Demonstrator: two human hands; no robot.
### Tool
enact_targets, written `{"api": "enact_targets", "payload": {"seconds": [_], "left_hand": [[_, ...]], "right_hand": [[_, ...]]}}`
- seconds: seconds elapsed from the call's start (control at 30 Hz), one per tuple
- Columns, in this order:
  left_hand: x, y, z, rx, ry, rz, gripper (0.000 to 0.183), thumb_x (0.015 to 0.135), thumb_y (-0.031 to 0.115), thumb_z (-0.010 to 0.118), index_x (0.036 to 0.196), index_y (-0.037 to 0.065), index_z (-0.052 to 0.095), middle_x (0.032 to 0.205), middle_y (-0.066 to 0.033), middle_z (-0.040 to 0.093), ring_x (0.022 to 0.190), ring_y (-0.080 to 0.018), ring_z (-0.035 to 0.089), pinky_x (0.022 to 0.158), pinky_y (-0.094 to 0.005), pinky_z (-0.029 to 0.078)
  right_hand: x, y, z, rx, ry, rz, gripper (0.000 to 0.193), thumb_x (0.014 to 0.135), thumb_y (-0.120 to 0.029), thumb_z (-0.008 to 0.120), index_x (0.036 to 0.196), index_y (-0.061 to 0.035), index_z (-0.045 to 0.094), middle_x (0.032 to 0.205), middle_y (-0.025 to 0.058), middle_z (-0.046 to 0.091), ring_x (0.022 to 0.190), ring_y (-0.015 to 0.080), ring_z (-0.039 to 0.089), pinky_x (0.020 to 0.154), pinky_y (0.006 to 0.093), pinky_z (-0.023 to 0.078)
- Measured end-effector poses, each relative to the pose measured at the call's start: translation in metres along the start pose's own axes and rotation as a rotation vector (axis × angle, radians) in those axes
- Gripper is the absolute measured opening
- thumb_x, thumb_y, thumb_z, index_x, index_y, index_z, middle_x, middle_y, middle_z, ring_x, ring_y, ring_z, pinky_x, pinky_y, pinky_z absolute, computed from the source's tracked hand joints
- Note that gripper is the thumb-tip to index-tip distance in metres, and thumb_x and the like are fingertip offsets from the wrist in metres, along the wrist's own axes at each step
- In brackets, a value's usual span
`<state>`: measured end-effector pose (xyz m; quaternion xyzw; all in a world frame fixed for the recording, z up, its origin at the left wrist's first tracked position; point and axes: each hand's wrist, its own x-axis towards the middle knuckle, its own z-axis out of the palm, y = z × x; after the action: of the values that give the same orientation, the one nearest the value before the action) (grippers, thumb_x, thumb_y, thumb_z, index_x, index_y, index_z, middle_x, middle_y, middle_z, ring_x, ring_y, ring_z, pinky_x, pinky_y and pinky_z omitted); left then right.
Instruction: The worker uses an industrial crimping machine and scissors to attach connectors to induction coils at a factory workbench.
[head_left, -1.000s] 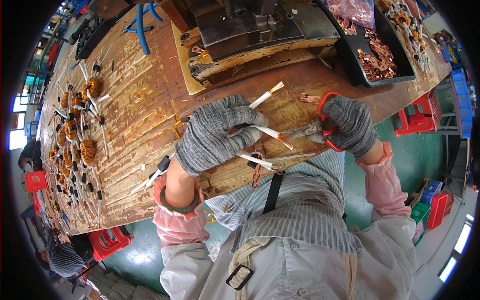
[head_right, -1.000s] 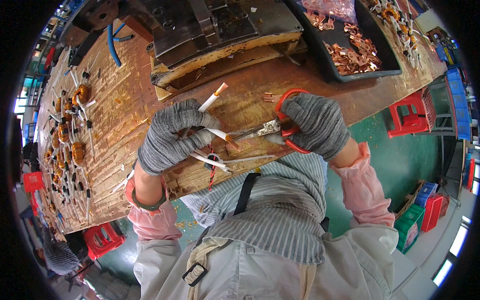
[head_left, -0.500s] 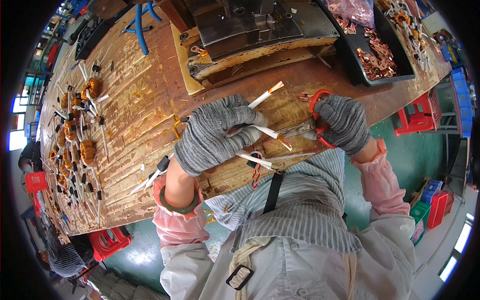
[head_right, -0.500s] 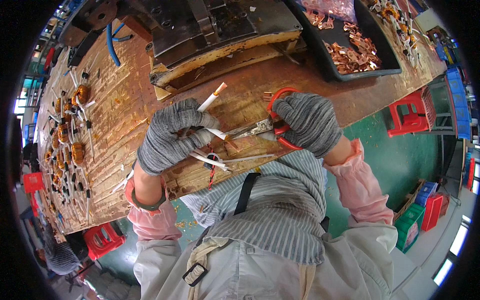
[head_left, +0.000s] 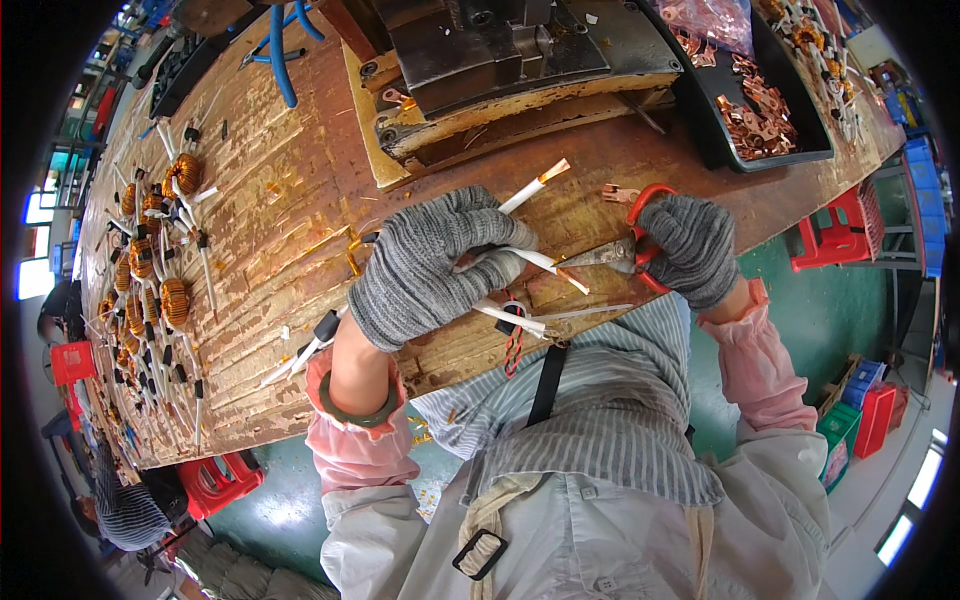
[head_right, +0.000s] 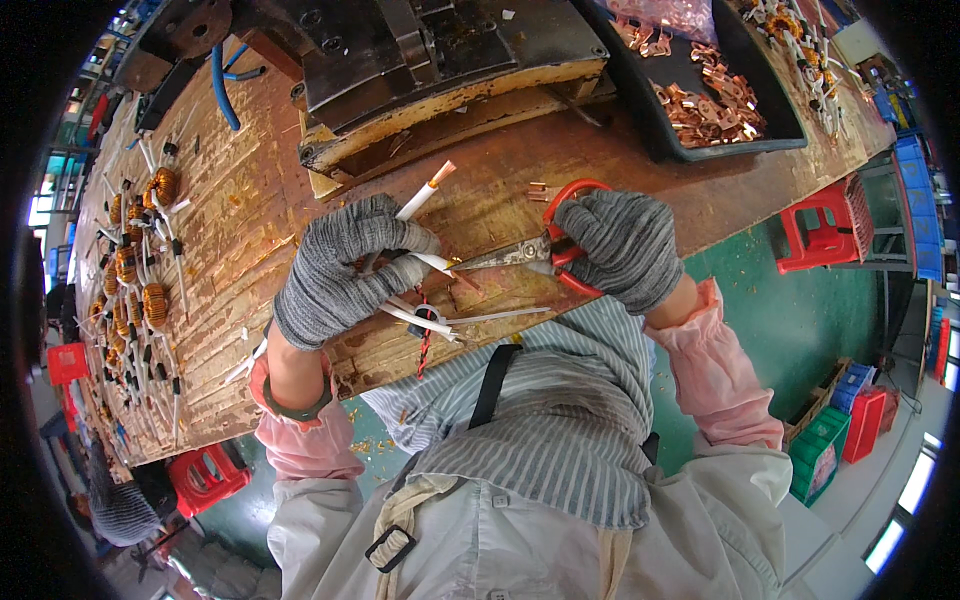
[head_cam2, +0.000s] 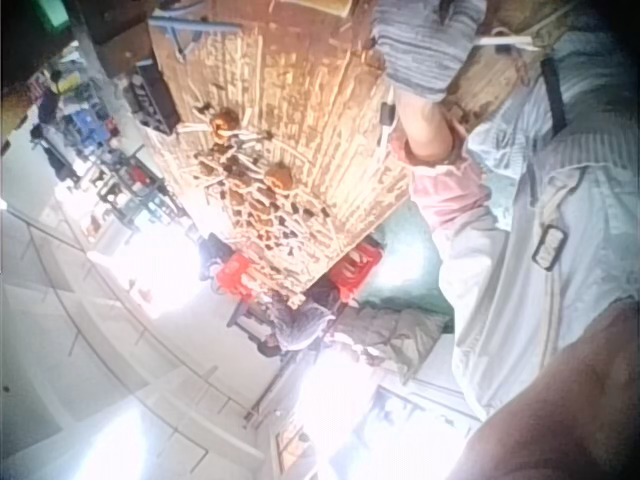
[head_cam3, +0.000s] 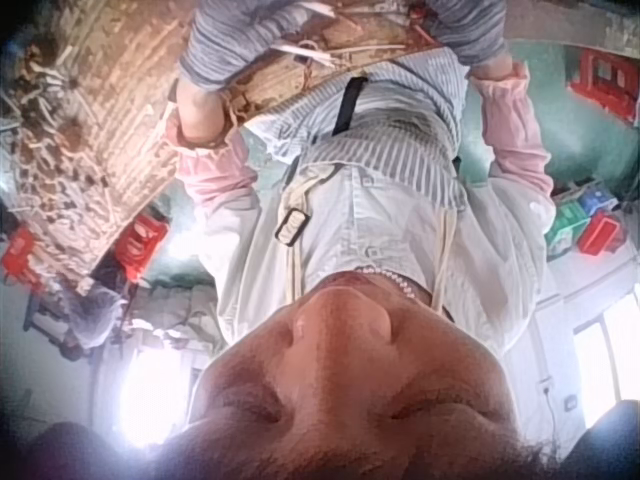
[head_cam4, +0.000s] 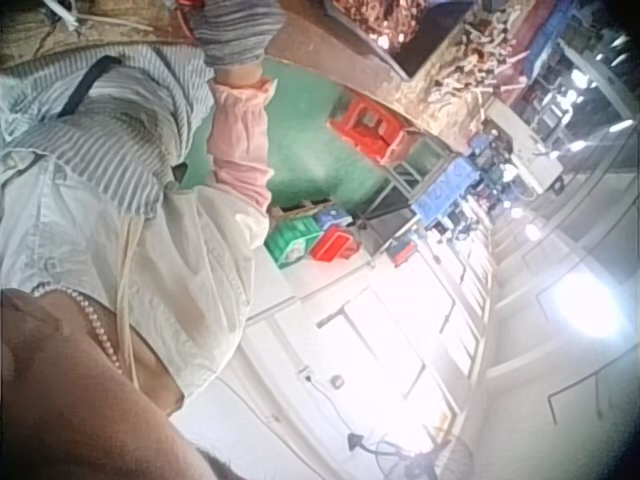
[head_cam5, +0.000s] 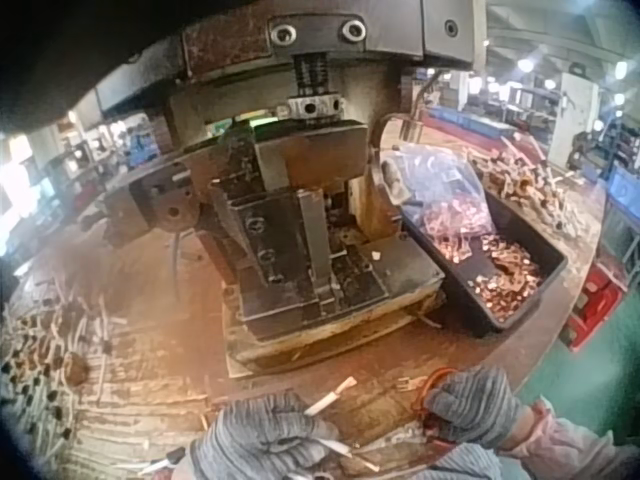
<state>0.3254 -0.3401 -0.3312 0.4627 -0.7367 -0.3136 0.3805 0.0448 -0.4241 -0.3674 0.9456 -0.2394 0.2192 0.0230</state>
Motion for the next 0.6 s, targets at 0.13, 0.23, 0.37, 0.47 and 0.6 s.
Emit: {"api": "enact_targets", "payload": {"seconds": [0.13, 0.23, 0.37, 0.47, 0.6], "left_hand": [[0.000, -0.004, 0.002, 0.018, 0.031, 0.040, 0.019, 0.070, 0.010, 0.072, 0.087, 0.005, 0.067, 0.071, -0.0057, 0.057, 0.058, -0.0171, 0.049, 0.053, -0.0291, 0.039], [0.000, -0.004, 0.001, 0.018, 0.008, 0.029, 0.018, 0.070, 0.010, 0.072, 0.087, 0.005, 0.067, 0.071, -0.0058, 0.057, 0.058, -0.0173, 0.050, 0.053, -0.0289, 0.039], [-0.001, -0.005, 0.001, -0.003, 0.015, 0.038, 0.018, 0.071, 0.011, 0.071, 0.087, 0.006, 0.067, 0.071, -0.0058, 0.057, 0.059, -0.0175, 0.050, 0.053, -0.0286, 0.040], [-0.001, -0.005, 0.002, -0.018, 0.016, 0.027, 0.018, 0.071, 0.011, 0.072, 0.087, 0.006, 0.067, 0.071, -0.0057, 0.057, 0.059, -0.0174, 0.050, 0.053, -0.0284, 0.040], [-0.001, -0.003, 0.002, -0.015, 0.011, -0.011, 0.019, 0.070, 0.011, 0.072, 0.088, 0.006, 0.067, 0.071, -0.0059, 0.057, 0.059, -0.0173, 0.050, 0.054, -0.0283, 0.040]], "right_hand": [[0.005, 0.003, 0.002, 0.127, 0.113, -0.073, 0.047, 0.060, -0.027, 0.075, 0.098, -0.0077, 0.057, 0.075, 0.0079, 0.060, 0.066, 0.0272, 0.060, 0.058, 0.0379, 0.048], [0.005, 0.000, 0.000, 0.261, 0.049, 0.136, 0.055, 0.058, -0.031, 0.079, 0.100, -0.0047, 0.054, 0.076, 0.0095, 0.058, 0.067, 0.0290, 0.060, 0.059, 0.0386, 0.048], [0.008, 0.000, -0.004, 0.233, 0.077, 0.038, 0.058, 0.058, -0.035, 0.080, 0.098, -0.0027, 0.054, 0.078, 0.0125, 0.057, 0.070, 0.0303, 0.058, 0.062, 0.0387, 0.048], [0.017, -0.005, -0.012, 0.252, 0.058, -0.001, 0.055, 0.059, -0.036, 0.079, 0.096, -0.0029, 0.055, 0.079, 0.0131, 0.056, 0.071, 0.0305, 0.058, 0.063, 0.0386, 0.048], [0.021, -0.010, -0.018, 0.261, -0.022, 0.007, 0.051, 0.061, -0.042, 0.076, 0.089, -0.0038, 0.057, 0.080, 0.0125, 0.057, 0.072, 0.0309, 0.058, 0.063, 0.0373, 0.047]]}}
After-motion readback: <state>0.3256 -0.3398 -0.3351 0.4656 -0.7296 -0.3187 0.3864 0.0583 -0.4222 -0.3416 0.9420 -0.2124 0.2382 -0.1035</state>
